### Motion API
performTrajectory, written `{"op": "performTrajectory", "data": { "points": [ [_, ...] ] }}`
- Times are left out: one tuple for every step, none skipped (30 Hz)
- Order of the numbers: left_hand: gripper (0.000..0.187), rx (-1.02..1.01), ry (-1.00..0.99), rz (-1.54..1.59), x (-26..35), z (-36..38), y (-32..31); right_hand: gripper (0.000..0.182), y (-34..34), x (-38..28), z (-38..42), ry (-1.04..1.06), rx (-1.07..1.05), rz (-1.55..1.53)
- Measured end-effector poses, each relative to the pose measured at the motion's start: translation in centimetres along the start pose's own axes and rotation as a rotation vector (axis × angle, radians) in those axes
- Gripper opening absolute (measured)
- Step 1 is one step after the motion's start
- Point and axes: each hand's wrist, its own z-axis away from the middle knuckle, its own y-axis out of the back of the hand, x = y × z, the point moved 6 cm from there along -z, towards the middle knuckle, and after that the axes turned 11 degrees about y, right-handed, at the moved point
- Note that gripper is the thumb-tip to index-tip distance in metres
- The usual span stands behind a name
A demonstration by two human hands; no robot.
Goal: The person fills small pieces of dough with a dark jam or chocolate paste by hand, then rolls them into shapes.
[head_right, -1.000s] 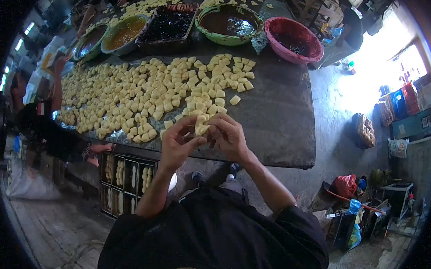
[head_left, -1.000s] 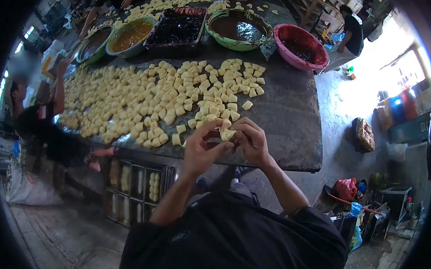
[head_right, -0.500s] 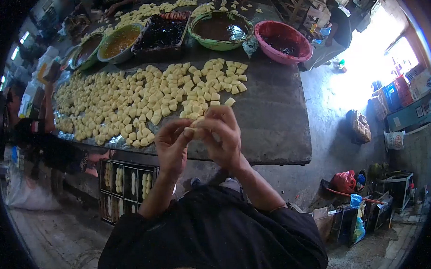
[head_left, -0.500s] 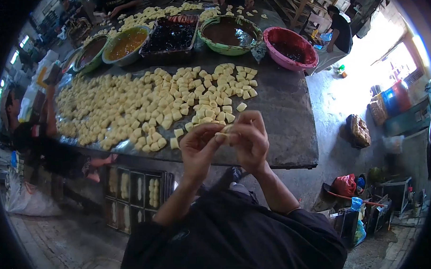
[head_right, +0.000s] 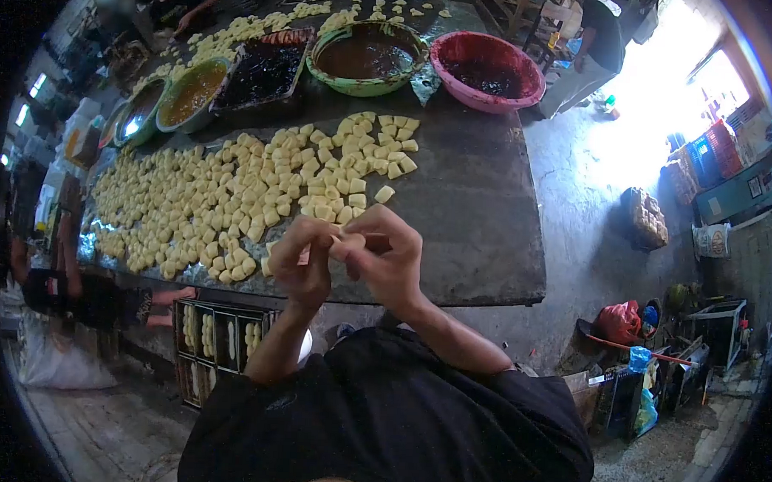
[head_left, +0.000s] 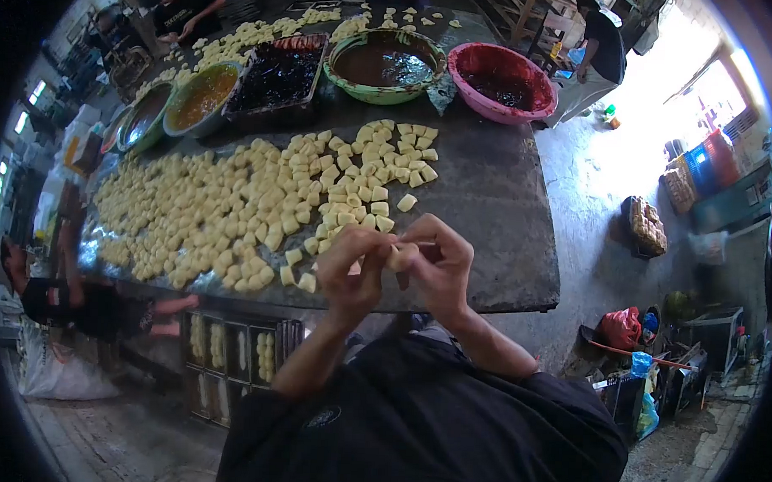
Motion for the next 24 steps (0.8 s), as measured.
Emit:
{"op": "performTrajectory", "data": {
  "points": [
    [0.024, 0.054, 0.087, 0.134, 0.1, -0.3, -0.7, 0.024, 0.2, -1.2, -0.5, 0.233, -0.106, 0.175],
    [0.023, 0.107, 0.174, 0.268, 0.5, -0.8, -1.6, 0.023, 0.6, -1.7, -0.8, 0.253, -0.152, 0.279],
    [0.022, 0.16, 0.263, 0.403, 0.4, -1.0, -2.2, 0.021, 0.9, -2.3, -1.1, 0.27, -0.198, 0.383],
    [0.018, 0.149, 0.238, 0.348, -0.1, -1.4, -2.9, 0.02, 1.4, -2.6, -1.4, 0.26, -0.202, 0.392],
    [0.017, 0.102, 0.242, 0.257, -0.8, -1.4, -3.5, 0.02, 1.9, -2.9, -1.8, 0.249, -0.205, 0.4],
    [0.016, 0.053, 0.248, 0.165, -1.5, -1.1, -3.7, 0.019, 2.3, -2.9, -2.0, 0.235, -0.207, 0.407],
    [0.015, 0.006, 0.253, 0.073, -2.0, -0.8, -4.1, 0.018, 3.1, -2.2, -2.0, 0.163, -0.14, 0.313],
    [0.01, 0.015, 0.354, 0.123, -2.8, -0.4, -4.6, 0.017, 3.9, -1.1, -1.9, 0.091, -0.074, 0.217],
    [0.01, 0.042, 0.33, 0.088, -2.9, -0.3, -5.0, 0.016, 4.4, -0.2, -1.8, 0.019, -0.009, 0.122],
    [0.01, 0.069, 0.307, 0.053, -3.0, -0.3, -5.4, 0.016, 4.7, 0.3, -1.6, -0.118, 0.083, -0.003],
    [0.01, 0.101, 0.287, 0.021, -3.3, -0.2, -5.8, 0.015, 5.2, 0.6, -1.6, -0.144, 0.041, 0.048],
    [0.013, 0.099, 0.285, 0.039, -3.7, 0.0, -6.2, 0.014, 5.9, 1.3, -1.5, -0.174, 0.0, 0.098],
    [0.014, 0.094, 0.32, 0.04, -4.4, 0.3, -6.7, 0.013, 6.6, 2.1, -1.1, -0.205, -0.039, 0.147],
    [0.015, 0.088, 0.356, 0.041, -5.3, 0.7, -7.3, 0.012, 7.4, 2.6, -0.8, -0.181, -0.057, 0.174],
    [0.016, 0.08, 0.394, 0.042, -6.1, 1.2, -7.8, 0.012, 8.2, 3.2, -0.2, -0.158, -0.072, 0.201],
    [0.018, -0.116, 0.594, -0.007, -7.8, 2.2, -8.2, 0.011, 9.1, 3.8, 0.3, -0.133, -0.089, 0.228],
    [0.018, -0.169, 0.579, -0.061, -8.2, 2.7, -8.3, 0.01, 10.1, 4.6, 1.0, -0.17, -0.087, 0.231],
    [0.019, -0.219, 0.561, -0.115, -8.6, 3.1, -8.6, 0.009, 10.9, 5.3, 1.5, -0.204, -0.088, 0.232],
    [0.02, -0.268, 0.546, -0.169, -8.9, 3.5, -8.9, 0.009, 11.5, 5.8, 1.9, -0.241, -0.09, 0.233],
    [0.018, -0.215, 0.524, -0.172, -9.0, 4.0, -9.0, 0.01, 12.0, 6.4, 2.3, -0.319, -0.077, 0.216],
    [0.022, -0.222, 0.516, -0.148, -9.1, 4.2, -9.1, 0.011, 12.2, 6.9, 2.6, -0.397, -0.065, 0.199],
    [0.027, -0.229, 0.508, -0.125, -9.2, 4.5, -9.0, 0.012, 12.5, 7.3, 2.8, -0.474, -0.052, 0.182],
    [0.033, -0.238, 0.498, -0.1, -9.3, 4.6, -8.9, 0.014, 12.6, 7.5, 2.7, -0.518, -0.138, 0.183],
    [0.038, -0.203, 0.537, 0.008, -9.4, 4.7, -8.6, 0.016, 12.9, 7.6, 2.5, -0.562, -0.222, 0.183]
  ]
}}
